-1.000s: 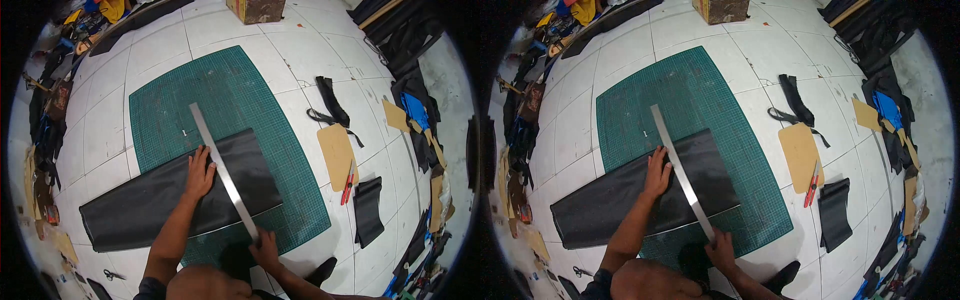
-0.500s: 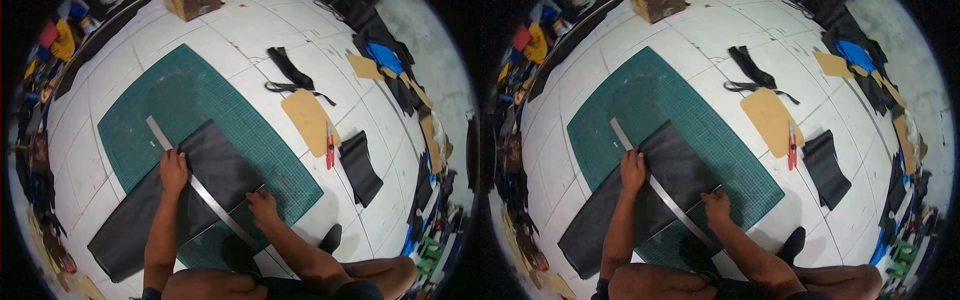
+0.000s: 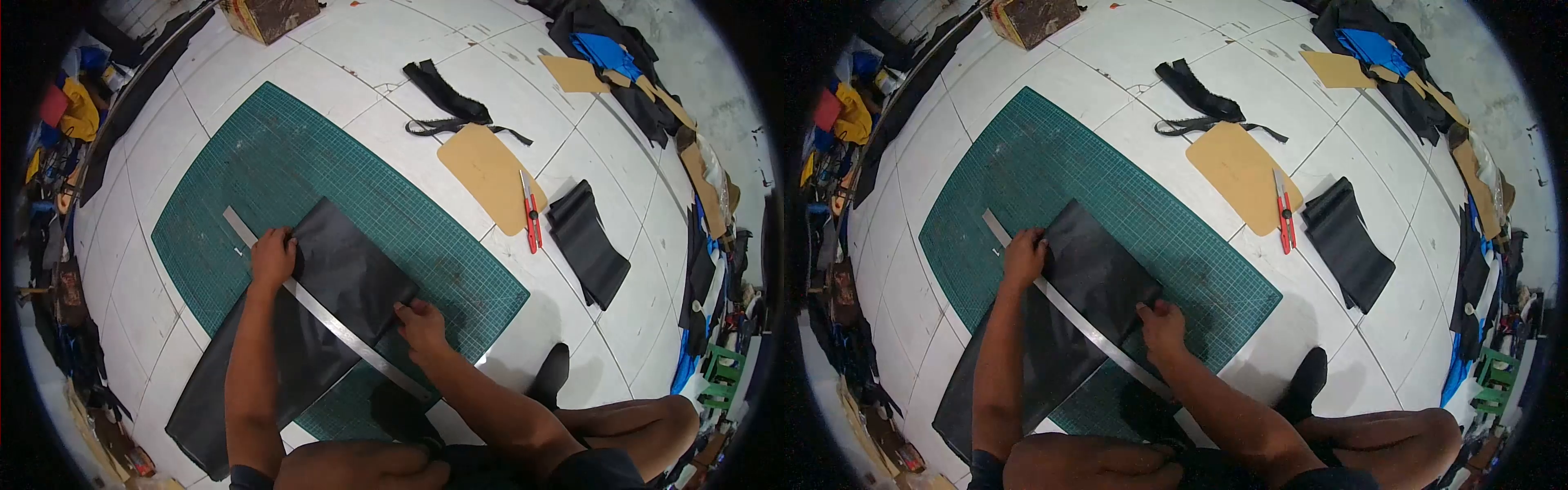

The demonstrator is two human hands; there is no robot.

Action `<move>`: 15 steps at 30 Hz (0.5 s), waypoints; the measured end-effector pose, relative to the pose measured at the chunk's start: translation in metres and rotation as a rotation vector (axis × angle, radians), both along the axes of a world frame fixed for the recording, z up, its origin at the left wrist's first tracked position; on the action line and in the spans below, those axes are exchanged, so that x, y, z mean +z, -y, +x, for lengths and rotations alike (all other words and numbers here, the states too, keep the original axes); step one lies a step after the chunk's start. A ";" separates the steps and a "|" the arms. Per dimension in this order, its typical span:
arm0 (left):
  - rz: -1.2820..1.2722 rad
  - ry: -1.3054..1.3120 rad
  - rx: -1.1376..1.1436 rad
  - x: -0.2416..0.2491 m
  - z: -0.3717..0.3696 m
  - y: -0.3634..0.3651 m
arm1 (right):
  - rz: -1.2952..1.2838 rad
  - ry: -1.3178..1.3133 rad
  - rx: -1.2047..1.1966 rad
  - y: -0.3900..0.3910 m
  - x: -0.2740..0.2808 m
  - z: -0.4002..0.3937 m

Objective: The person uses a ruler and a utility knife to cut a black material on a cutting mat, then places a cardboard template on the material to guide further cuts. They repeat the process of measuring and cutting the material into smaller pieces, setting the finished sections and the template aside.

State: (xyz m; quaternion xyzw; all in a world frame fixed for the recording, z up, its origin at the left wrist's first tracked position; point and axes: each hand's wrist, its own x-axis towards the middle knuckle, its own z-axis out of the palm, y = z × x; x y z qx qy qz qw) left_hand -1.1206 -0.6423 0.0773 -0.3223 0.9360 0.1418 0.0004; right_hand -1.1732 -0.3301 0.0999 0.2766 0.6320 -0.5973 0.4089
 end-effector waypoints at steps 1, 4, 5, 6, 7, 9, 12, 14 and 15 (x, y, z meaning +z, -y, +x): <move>0.052 0.029 0.024 0.005 -0.004 0.002 | 0.004 0.002 -0.005 0.002 0.005 -0.001; 0.107 0.052 0.043 0.009 -0.008 0.006 | 0.064 0.049 -0.024 0.006 0.026 -0.005; 0.107 0.048 0.044 0.009 -0.009 0.008 | 0.089 0.071 -0.027 0.008 0.029 -0.006; 0.103 0.037 0.043 0.008 -0.009 0.009 | 0.066 0.049 -0.027 0.007 0.024 -0.006; 0.101 0.030 0.043 0.006 -0.008 0.009 | 0.043 0.031 -0.026 0.004 0.013 -0.004; 0.104 0.027 0.053 0.007 -0.008 0.009 | -0.002 0.019 0.006 -0.001 -0.005 -0.002; 0.136 0.040 0.079 0.012 -0.008 0.006 | -0.011 0.038 0.083 -0.006 -0.010 -0.004; 0.157 0.042 0.093 0.006 -0.009 0.008 | 0.043 0.039 0.119 -0.003 0.005 -0.009; 0.162 0.040 0.077 0.002 -0.009 0.010 | 0.051 0.001 0.143 -0.003 0.002 -0.009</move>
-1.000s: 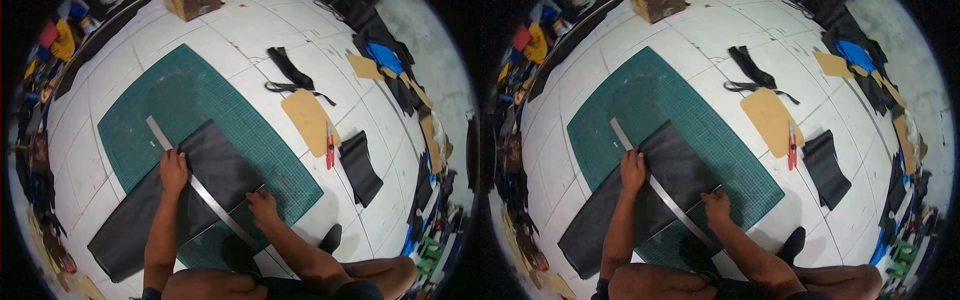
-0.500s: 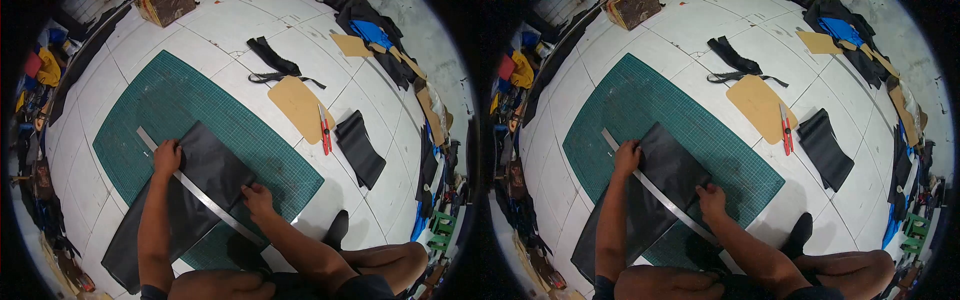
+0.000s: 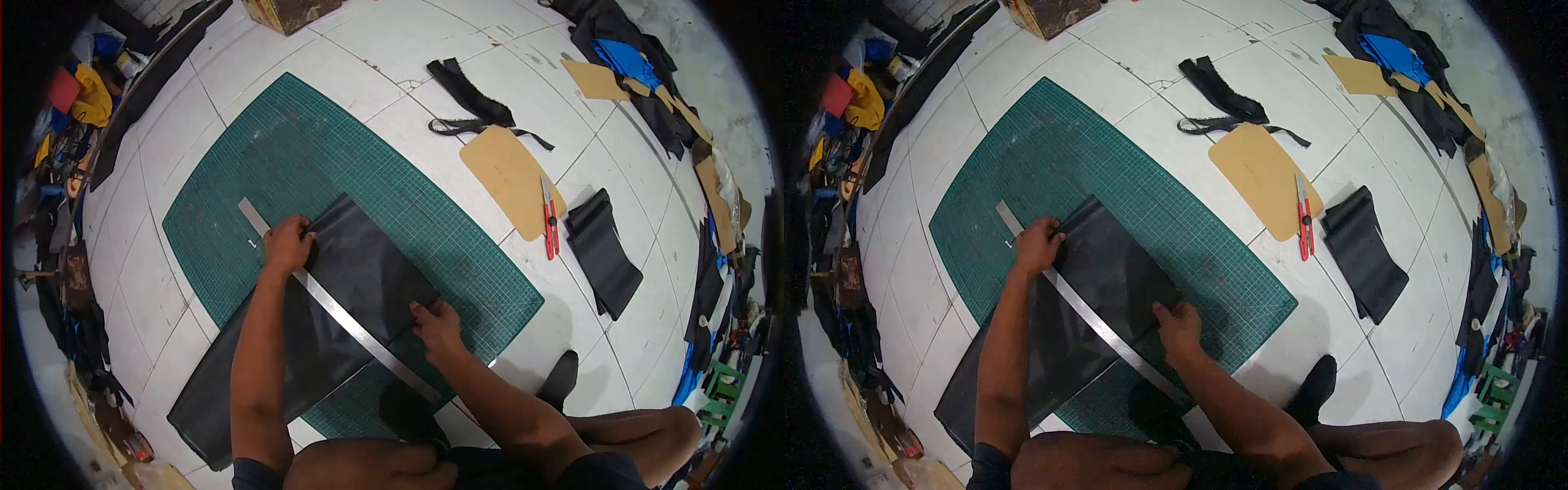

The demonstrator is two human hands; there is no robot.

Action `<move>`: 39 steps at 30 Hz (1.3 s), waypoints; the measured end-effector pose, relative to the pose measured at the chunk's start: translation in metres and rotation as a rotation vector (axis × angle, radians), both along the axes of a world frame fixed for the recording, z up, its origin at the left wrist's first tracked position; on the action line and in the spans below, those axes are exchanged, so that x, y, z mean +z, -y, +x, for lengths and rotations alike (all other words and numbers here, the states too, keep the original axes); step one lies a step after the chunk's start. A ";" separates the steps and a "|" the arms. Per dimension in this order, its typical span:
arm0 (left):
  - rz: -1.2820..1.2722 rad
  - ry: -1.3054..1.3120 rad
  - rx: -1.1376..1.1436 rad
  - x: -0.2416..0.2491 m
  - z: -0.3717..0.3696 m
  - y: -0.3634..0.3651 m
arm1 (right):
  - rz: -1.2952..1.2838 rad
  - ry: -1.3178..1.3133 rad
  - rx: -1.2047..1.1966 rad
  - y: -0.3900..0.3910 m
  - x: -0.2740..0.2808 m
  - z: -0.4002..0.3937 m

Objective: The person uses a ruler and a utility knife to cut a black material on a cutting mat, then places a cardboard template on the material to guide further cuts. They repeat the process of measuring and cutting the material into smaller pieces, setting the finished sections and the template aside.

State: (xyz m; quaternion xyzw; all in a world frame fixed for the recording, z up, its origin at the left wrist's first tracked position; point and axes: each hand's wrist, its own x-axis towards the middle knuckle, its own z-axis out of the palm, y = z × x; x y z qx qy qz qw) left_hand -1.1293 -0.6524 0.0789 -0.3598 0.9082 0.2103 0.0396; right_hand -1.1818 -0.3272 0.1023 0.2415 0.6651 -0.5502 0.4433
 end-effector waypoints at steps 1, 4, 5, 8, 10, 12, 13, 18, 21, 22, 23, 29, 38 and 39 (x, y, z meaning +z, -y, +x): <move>0.003 -0.004 -0.014 -0.004 0.000 0.002 | 0.004 -0.038 0.025 -0.001 -0.005 0.002; 0.029 0.000 -0.044 -0.014 0.002 0.012 | -0.027 -0.055 -0.008 0.001 -0.005 0.004; 0.044 0.002 -0.050 -0.018 0.003 0.015 | -0.040 -0.044 -0.035 0.001 -0.005 0.002; 0.041 -0.008 -0.037 -0.017 0.001 0.013 | -0.123 -0.043 -0.039 -0.002 -0.011 0.001; 0.090 -0.007 -0.031 -0.015 0.005 0.012 | -0.129 -0.024 -0.040 -0.005 -0.011 0.001; 0.128 -0.020 -0.015 -0.009 0.006 0.011 | -0.141 -0.028 -0.041 -0.004 -0.013 0.000; 0.145 -0.031 0.002 -0.005 0.007 0.009 | -0.145 -0.039 -0.039 -0.005 -0.014 0.001; 0.067 -0.194 0.008 -0.015 -0.008 0.007 | -0.180 -0.173 -0.039 -0.005 -0.016 -0.013; 0.029 -0.238 -0.011 -0.010 -0.036 0.002 | -0.200 -0.232 -0.057 -0.005 -0.024 -0.037; 0.032 -0.247 -0.003 -0.002 -0.044 -0.002 | -0.176 -0.243 -0.028 -0.005 -0.025 -0.047; 0.037 -0.258 0.005 0.003 -0.052 -0.006 | -0.151 -0.254 0.001 -0.007 -0.025 -0.055; -0.164 -0.453 -0.053 -0.001 -0.039 -0.024 | -0.134 -0.207 0.108 -0.016 -0.005 -0.070; -0.130 -0.377 0.118 0.003 0.042 -0.062 | 0.559 -1.202 0.444 -0.122 -0.009 -0.164; -0.131 -0.337 0.120 0.006 0.044 -0.071 | 0.693 -1.347 0.467 -0.130 -0.005 -0.180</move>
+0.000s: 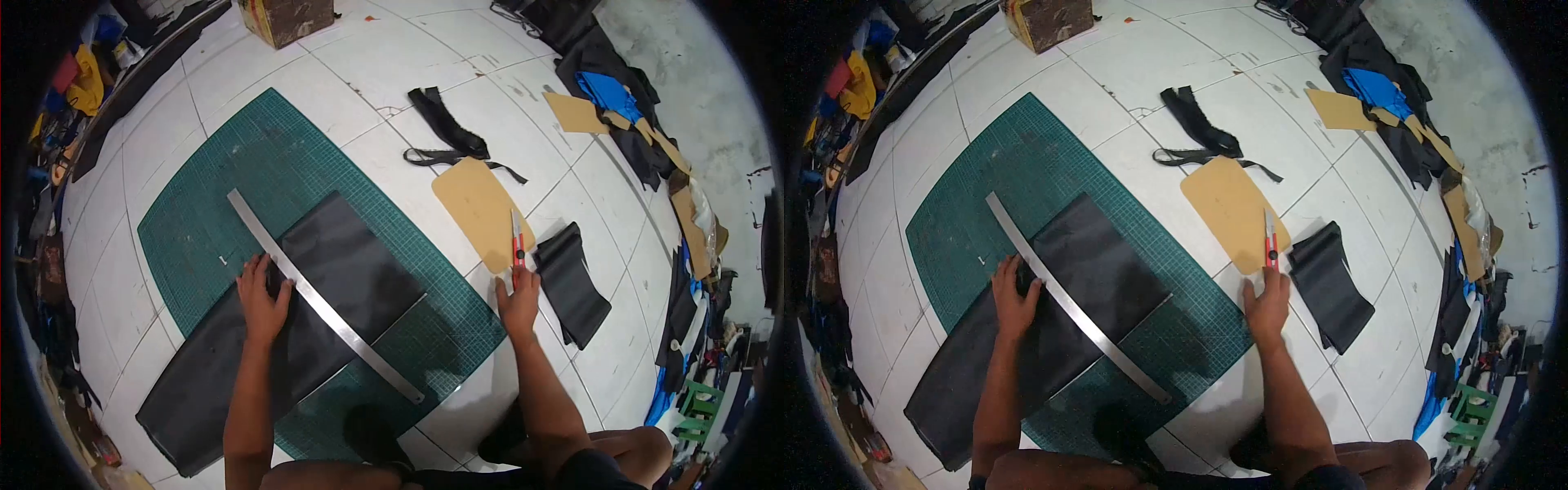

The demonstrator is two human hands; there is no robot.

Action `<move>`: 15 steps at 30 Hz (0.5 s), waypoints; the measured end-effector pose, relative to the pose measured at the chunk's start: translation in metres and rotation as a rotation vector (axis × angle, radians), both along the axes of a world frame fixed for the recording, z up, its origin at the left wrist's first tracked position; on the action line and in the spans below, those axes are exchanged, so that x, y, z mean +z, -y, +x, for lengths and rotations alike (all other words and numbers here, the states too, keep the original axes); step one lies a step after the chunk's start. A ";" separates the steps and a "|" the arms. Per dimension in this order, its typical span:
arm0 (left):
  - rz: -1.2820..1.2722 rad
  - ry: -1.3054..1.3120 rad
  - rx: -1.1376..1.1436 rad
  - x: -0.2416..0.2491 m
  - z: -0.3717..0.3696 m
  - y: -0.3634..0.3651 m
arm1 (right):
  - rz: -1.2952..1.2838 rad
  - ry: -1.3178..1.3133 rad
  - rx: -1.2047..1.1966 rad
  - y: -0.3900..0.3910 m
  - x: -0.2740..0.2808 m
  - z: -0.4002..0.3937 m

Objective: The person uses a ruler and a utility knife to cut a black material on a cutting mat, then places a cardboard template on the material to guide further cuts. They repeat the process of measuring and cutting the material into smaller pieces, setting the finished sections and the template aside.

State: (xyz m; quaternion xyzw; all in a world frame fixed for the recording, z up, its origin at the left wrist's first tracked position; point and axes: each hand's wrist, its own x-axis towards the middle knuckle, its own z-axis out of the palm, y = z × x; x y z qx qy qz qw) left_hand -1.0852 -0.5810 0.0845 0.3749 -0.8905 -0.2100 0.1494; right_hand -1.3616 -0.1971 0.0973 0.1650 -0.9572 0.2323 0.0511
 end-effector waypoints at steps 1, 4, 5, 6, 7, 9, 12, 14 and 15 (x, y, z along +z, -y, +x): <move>-0.001 0.039 0.003 0.003 0.000 -0.008 | 0.041 -0.025 0.000 -0.008 0.000 -0.010; 0.031 0.133 0.008 0.006 -0.005 -0.013 | 0.114 -0.005 -0.018 -0.023 -0.017 -0.037; 0.028 0.158 0.011 0.007 -0.008 -0.012 | 0.112 0.066 -0.035 -0.027 -0.025 -0.044; 0.028 0.186 0.015 0.008 -0.010 -0.012 | 0.112 0.140 -0.051 -0.029 -0.027 -0.048; 0.049 0.212 0.014 0.009 -0.012 -0.011 | 0.090 0.144 -0.035 -0.033 -0.028 -0.049; 0.094 0.269 0.004 0.009 -0.015 -0.007 | 0.048 0.154 -0.011 -0.045 -0.030 -0.046; 0.105 0.254 0.000 0.003 -0.012 -0.004 | 0.080 0.131 0.018 -0.071 -0.023 -0.011; 0.102 0.249 -0.015 0.001 -0.011 -0.002 | 0.053 0.089 0.073 -0.100 -0.024 0.022; 0.099 0.250 -0.022 0.001 -0.011 -0.003 | 0.051 0.078 0.078 -0.109 -0.021 0.039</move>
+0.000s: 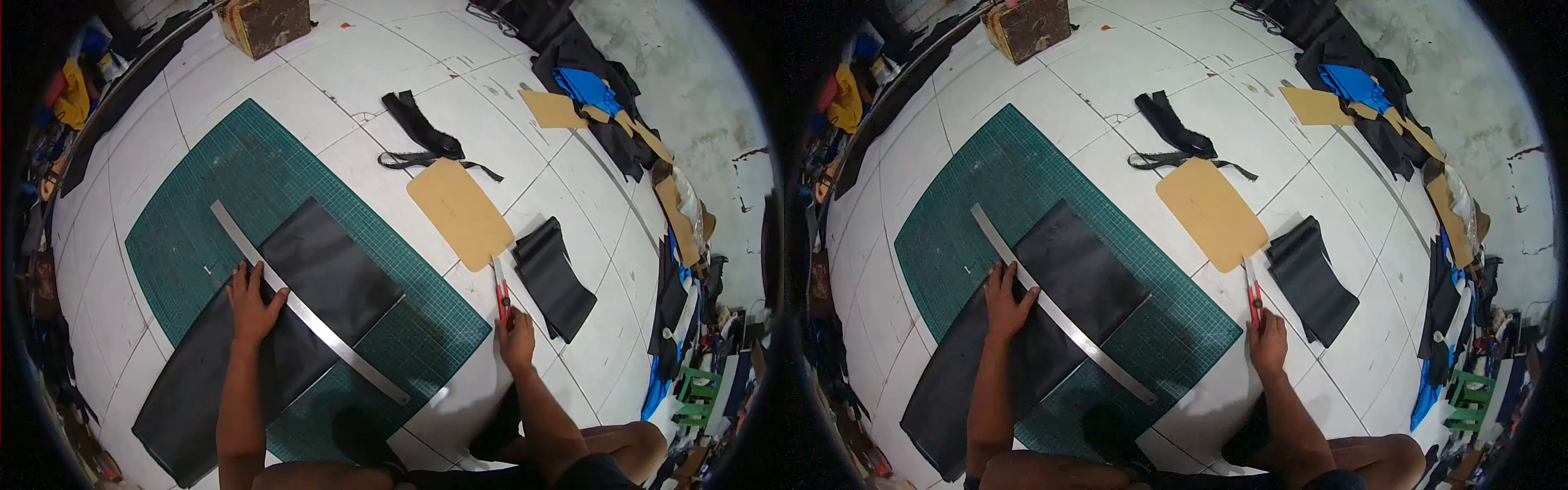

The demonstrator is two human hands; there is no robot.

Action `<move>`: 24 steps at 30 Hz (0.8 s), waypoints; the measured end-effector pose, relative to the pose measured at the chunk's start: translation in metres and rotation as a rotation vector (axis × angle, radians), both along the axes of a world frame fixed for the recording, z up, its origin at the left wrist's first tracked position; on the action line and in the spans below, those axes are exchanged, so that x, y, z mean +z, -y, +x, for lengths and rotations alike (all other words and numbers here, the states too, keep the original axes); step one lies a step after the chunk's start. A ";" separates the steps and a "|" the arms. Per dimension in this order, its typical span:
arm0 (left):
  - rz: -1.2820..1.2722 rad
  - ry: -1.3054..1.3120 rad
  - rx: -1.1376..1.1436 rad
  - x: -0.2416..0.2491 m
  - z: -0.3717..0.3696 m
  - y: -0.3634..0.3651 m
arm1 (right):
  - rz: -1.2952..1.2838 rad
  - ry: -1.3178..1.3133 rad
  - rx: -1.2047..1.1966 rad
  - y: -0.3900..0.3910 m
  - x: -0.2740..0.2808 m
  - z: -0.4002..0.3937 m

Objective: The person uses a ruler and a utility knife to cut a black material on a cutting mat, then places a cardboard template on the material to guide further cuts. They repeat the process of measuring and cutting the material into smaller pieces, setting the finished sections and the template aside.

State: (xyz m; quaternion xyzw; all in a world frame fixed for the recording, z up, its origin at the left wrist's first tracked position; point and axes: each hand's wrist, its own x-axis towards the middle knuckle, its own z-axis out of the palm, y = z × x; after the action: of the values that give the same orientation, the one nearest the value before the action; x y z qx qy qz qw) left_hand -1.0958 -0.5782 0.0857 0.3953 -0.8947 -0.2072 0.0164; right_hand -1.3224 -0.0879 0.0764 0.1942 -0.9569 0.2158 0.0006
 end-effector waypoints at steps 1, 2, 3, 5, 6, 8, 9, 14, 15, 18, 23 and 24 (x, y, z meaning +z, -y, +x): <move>0.001 0.000 -0.001 0.001 0.000 -0.001 | -0.008 0.016 -0.052 -0.008 0.000 0.013; -0.001 -0.003 0.001 0.002 -0.001 -0.002 | -0.019 0.031 -0.102 -0.013 0.000 0.023; -0.005 -0.006 0.003 0.003 -0.001 -0.003 | -0.031 0.045 -0.151 -0.014 0.001 0.028; 0.008 -0.016 0.009 0.003 -0.003 -0.001 | 0.055 -0.020 -0.077 0.003 0.026 0.026; 0.015 -0.018 0.018 0.001 -0.002 -0.002 | 0.045 -0.035 -0.013 0.014 0.034 0.016; 0.021 -0.021 0.012 0.002 0.001 -0.003 | 0.024 -0.160 0.153 0.038 0.036 -0.009; 0.018 -0.027 0.002 0.003 0.000 -0.001 | 0.022 -0.181 0.210 0.056 0.040 -0.023; 0.081 -0.045 -0.002 0.013 0.000 0.002 | 0.360 -0.167 0.442 0.125 0.022 -0.094; 0.097 -0.049 -0.006 0.015 0.001 0.002 | 0.467 -0.183 0.481 0.132 0.016 -0.100; 0.086 -0.065 -0.025 0.009 0.004 0.007 | 0.608 0.045 0.426 0.145 0.007 -0.115; 0.059 -0.077 -0.033 0.000 0.007 0.011 | 0.449 -0.138 0.497 0.130 0.004 -0.097; 0.058 -0.076 -0.037 0.002 0.006 0.010 | 0.369 -0.212 0.552 0.125 0.009 -0.095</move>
State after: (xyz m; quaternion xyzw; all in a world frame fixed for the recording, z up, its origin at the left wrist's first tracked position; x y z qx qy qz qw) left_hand -1.0898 -0.5885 0.0880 0.3708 -0.8943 -0.2481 0.0350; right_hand -1.4169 -0.2125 0.0857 0.4638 -0.8859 0.0099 0.0066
